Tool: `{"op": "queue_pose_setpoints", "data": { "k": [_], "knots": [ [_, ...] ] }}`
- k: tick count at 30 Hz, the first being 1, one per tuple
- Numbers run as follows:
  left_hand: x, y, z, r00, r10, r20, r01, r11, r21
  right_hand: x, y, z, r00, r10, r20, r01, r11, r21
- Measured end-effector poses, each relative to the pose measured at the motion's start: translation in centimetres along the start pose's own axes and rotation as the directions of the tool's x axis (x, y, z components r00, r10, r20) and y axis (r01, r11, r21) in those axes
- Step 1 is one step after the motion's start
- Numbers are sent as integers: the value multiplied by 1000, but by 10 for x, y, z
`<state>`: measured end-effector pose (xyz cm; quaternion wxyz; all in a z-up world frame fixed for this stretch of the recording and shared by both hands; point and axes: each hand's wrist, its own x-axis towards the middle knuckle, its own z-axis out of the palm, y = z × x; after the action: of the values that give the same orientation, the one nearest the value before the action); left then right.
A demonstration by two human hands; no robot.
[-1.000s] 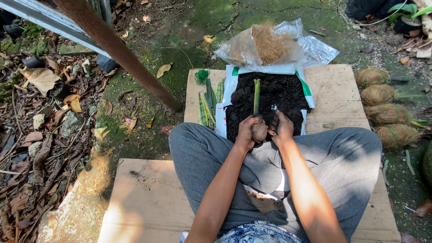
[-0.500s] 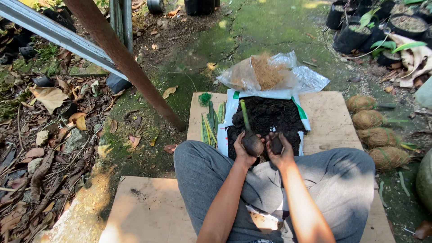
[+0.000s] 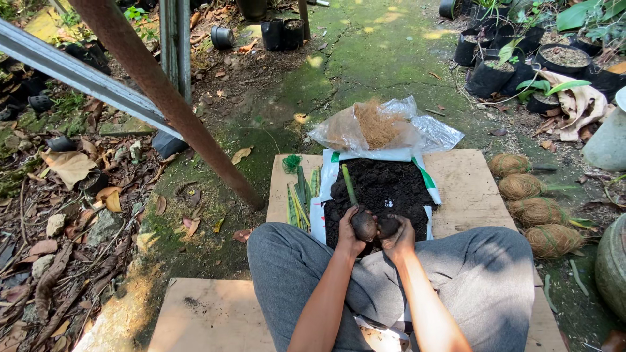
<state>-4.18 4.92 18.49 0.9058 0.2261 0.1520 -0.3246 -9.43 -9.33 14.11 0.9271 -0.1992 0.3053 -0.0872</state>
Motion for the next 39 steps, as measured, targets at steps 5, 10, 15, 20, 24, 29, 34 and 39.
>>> {"op": "queue_pose_setpoints", "data": {
  "k": [5, 10, 15, 20, 24, 29, 34, 39],
  "knots": [
    [13, -3, -6, 990, 101, -102, -102, 995, -8, 0, -1, -3, 990, -101, 100, 116, 981, -158],
    [12, -1, -6, 987, -20, -161, 13, 999, -49, -1, -2, -1, 997, 10, 80, -11, 1000, 13],
    [17, -7, -9, 985, 100, -140, -100, 995, 6, -13, 0, 7, 965, -2, 262, -17, 997, 70],
    [30, -14, -14, 980, 192, -57, -188, 979, 74, -12, 3, 5, 984, 21, 178, -38, 995, 88],
    [19, -13, -5, 981, 115, -154, -58, 940, 337, -2, -1, -2, 993, -75, 94, 58, 983, 172],
    [0, -2, 13, 982, -184, -42, 188, 964, 188, 7, -4, -9, 991, -103, 82, 92, 987, 134],
    [4, -3, 1, 992, -55, -117, 66, 994, 87, 4, 9, -10, 983, -102, 151, 104, 995, -7],
    [11, -9, -1, 986, 39, -159, -12, 986, 169, 3, 5, -9, 984, -72, 164, 69, 997, 23]
  ]
}}
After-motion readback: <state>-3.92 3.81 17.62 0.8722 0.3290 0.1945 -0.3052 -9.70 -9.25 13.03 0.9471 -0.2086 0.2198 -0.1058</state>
